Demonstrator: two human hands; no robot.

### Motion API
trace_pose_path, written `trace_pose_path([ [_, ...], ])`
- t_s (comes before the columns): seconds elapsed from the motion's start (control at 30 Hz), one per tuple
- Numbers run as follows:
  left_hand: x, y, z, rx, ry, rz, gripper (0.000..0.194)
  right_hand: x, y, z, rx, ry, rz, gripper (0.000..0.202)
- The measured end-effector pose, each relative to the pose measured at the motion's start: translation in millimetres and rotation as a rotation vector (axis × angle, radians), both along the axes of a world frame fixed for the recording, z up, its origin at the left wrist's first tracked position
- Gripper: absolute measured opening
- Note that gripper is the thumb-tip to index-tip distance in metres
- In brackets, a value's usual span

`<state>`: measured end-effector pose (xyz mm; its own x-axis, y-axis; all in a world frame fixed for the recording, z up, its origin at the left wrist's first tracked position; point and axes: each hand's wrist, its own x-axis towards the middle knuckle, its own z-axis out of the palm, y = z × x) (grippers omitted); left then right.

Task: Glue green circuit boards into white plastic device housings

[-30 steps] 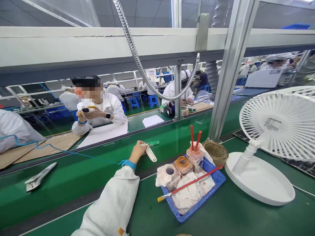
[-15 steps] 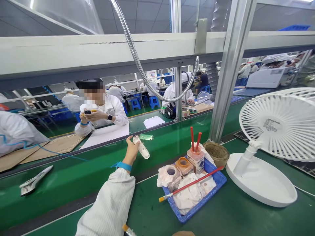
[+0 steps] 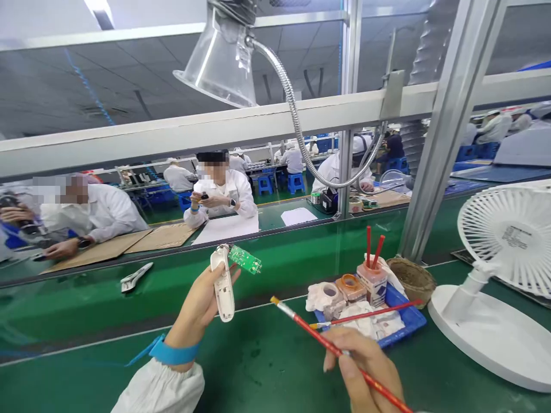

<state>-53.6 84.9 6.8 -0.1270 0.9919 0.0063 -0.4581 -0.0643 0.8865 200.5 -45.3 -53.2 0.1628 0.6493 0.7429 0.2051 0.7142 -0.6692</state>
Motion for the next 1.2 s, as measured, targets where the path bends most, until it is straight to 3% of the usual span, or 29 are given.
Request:
trace_pose_path([
  [0.13,-8,-43,8.0,0.001,-0.014,-0.004,0.016,13,11,44.2,0.068,0.023,-0.179,0.007],
  [0.2,-9,-56,10.2,-0.017,0.000,0.003,0.016,27,17,68.3,-0.058,-0.059,-0.380,0.011],
  [0.3,-8,-69,11.7,-0.050,0.006,-0.023,0.017,50,32,88.2,-0.335,-0.134,-0.453,0.024],
  [0.4,-2,-77,12.6,-0.081,0.007,-0.088,0.018,63,50,84.9,-0.428,-0.308,-0.508,0.021],
  [0.53,4,-83,13.5,-0.090,0.010,-0.127,0.021,57,71,70.0,-0.363,-0.672,-0.454,0.014],
  [0.63,6,-85,14.4,-0.101,0.022,-0.120,0.021,49,75,65.8,-0.333,-0.773,-0.346,0.016],
  [0.73,8,-87,16.5,-0.111,0.034,-0.144,0.021,49,66,68.7,-0.269,-0.817,-0.325,0.015],
  [0.87,11,-90,19.1,-0.102,0.055,-0.214,0.017,49,41,80.3,-0.030,-0.765,-0.334,0.011],
  [1.0,16,-97,18.6,-0.064,0.080,-0.353,0.015,28,16,96.8,0.094,-0.317,-0.278,0.004],
  [1.1,22,-102,18.2,-0.065,0.106,-0.401,0.022,3,8,104.3,0.117,0.022,-0.133,0.008],
  [1.2,25,-104,18.2,-0.069,0.118,-0.424,0.028,-16,11,102.0,0.031,0.028,0.014,0.007],
])
